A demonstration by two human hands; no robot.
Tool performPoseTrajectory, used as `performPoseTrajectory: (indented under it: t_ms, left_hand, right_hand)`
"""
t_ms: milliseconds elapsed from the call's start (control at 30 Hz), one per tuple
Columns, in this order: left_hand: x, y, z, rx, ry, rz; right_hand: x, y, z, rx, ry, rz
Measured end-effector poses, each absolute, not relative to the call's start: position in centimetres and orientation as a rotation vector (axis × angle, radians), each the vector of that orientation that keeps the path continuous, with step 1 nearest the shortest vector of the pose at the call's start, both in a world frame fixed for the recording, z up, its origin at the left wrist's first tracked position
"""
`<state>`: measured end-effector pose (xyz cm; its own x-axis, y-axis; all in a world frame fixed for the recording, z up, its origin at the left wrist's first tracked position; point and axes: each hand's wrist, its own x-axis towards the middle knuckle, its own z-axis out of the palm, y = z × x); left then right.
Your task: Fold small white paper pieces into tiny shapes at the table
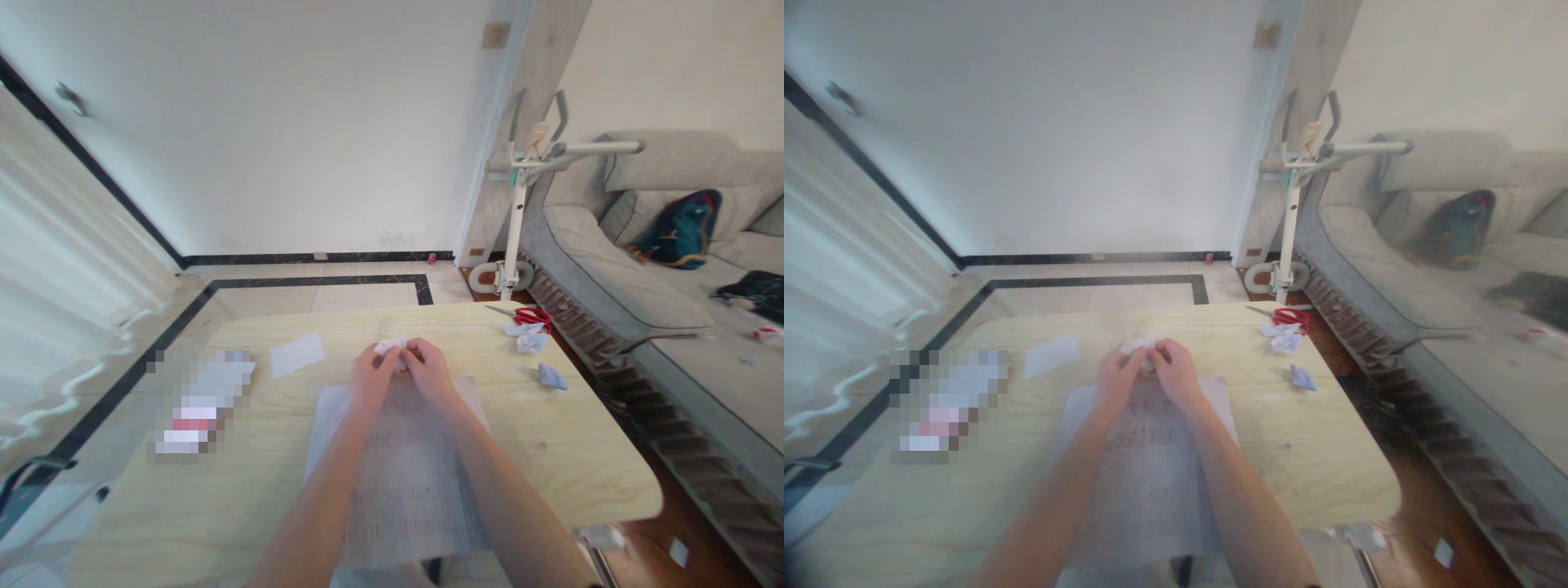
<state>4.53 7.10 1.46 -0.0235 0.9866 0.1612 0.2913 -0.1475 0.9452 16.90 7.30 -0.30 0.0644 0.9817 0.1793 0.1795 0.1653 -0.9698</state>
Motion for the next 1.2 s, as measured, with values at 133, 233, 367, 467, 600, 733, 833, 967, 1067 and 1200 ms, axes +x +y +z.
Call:
performPoseTrajectory:
  t_ms: [133, 233, 367, 467, 600, 733, 833, 967, 1067, 1200]
  left_hand:
    - [4.61, 7.01, 1.72, 1.476, 1.415, 1.218]
    - [4.64, 6.96, 1.92, 1.44, 1.418, 1.228]
    - [4.61, 6.93, 2.01, 1.455, 1.424, 1.246]
    - [4.61, 6.93, 1.88, 1.468, 1.415, 1.262]
    - [4.61, 6.91, 1.62, 1.496, 1.406, 1.271]
    - [4.59, 6.9, 1.49, 1.517, 1.425, 1.268]
    - [4.59, 6.9, 1.48, 1.521, 1.442, 1.272]
    - [4.61, 6.87, 1.5, 1.502, 1.435, 1.282]
    - [4.64, 6.83, 1.58, 1.489, 1.422, 1.289]
    - [4.65, 6.84, 1.8, 1.47, 1.438, 1.286]
  right_hand:
    - [16.82, 7.09, -0.15, -1.276, -1.37, 0.931]
    - [16.76, 6.85, -0.04, -1.318, -1.433, 0.883]
    - [16.75, 6.65, 0.1, -1.364, -1.52, 0.804]
    - [16.8, 6.61, 0.17, -1.391, -1.553, 0.778]
    - [16.89, 6.59, 0.18, -1.393, -1.564, 0.764]
    - [16.87, 6.58, 0.16, -1.41, -1.581, 0.734]
    - [16.82, 6.59, 0.18, -1.424, -1.593, 0.691]
    - [16.75, 6.61, 0.21, -1.412, -1.603, 0.69]
    - [16.71, 6.62, 0.2, -1.408, -1.598, 0.698]
    - [16.68, 6.55, 0.24, -1.389, -1.594, 0.716]
